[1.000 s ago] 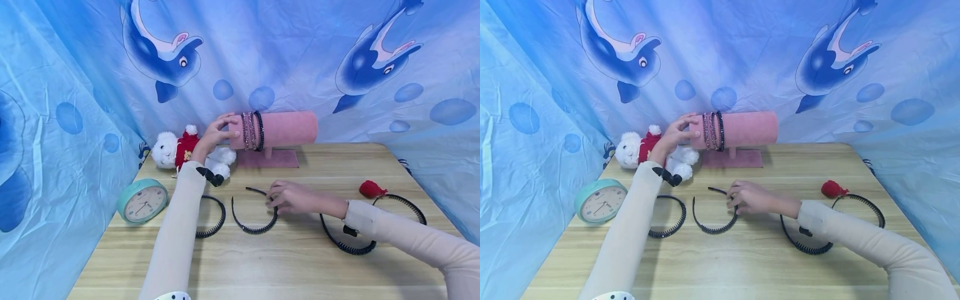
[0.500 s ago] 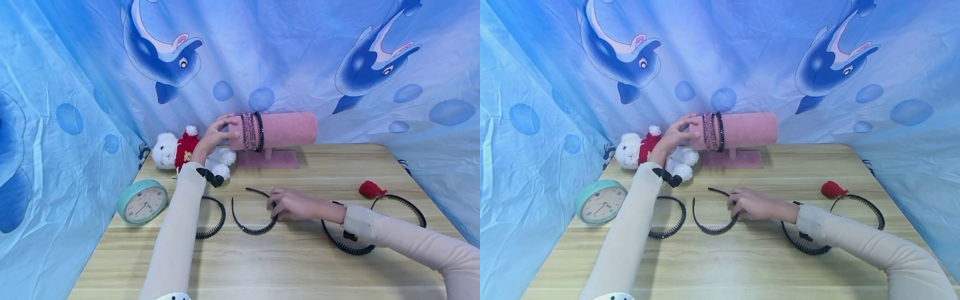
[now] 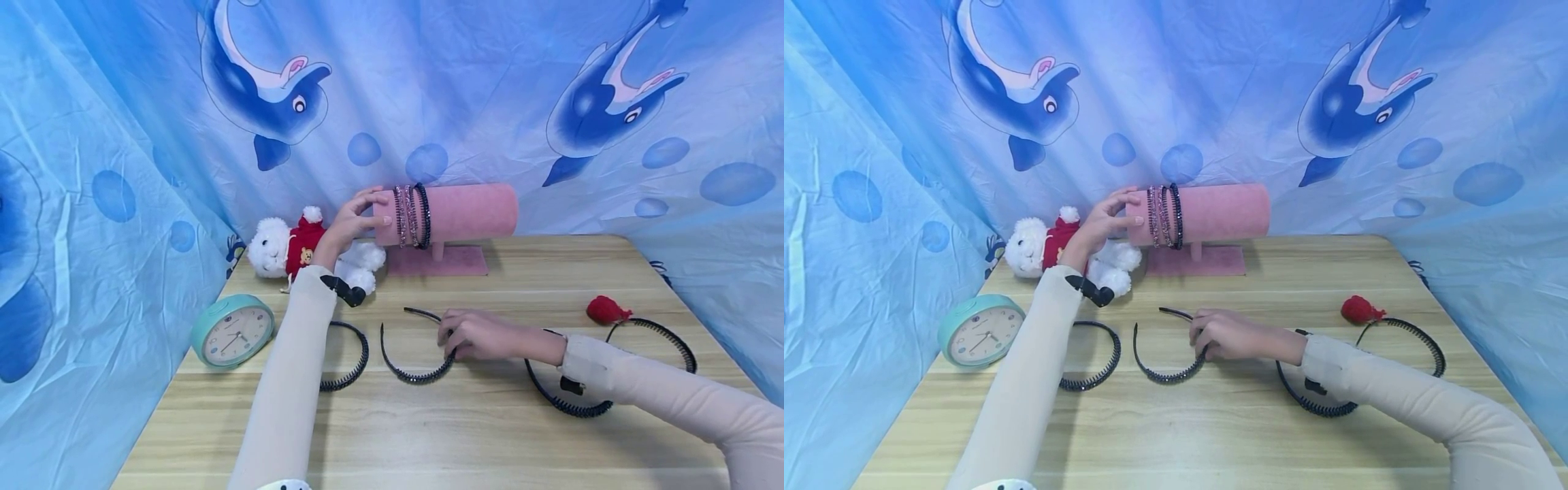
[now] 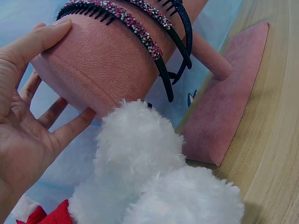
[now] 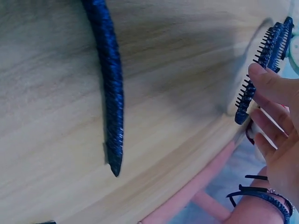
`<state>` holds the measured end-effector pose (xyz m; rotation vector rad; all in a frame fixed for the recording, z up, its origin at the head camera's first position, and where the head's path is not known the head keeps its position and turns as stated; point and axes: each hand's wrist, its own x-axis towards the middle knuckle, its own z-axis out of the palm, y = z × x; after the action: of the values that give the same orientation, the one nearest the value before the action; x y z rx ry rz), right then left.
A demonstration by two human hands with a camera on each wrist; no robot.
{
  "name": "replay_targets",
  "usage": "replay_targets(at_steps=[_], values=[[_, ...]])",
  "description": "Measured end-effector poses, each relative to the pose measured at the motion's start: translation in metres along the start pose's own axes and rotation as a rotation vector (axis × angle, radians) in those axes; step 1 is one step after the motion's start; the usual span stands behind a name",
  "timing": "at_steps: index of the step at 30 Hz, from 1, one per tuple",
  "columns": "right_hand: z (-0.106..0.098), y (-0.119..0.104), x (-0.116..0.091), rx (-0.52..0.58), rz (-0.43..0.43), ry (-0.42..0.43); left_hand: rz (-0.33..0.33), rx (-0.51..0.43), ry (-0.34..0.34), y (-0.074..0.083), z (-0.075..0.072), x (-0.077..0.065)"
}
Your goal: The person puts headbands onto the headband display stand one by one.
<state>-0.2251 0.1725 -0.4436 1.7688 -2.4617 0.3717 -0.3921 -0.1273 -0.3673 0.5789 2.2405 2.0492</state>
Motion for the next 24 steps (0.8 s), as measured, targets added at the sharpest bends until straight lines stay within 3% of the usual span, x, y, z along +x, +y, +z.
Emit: replay_targets(at_steps=[11,16,24], values=[[-0.024,-0.005,0.004,0.106,-0.015,0.061,0.013,0.000,0.000,-0.001,0.000,0.000],[-0.039,-0.007,0.005,0.158,0.042,0.023,0.005,0.000,-0.002,0.000,-0.001,-0.001],[-0.066,-0.004,0.006,0.353,0.187,-0.021,-0.005,-0.004,-0.006,0.000,-0.001,-0.001]])
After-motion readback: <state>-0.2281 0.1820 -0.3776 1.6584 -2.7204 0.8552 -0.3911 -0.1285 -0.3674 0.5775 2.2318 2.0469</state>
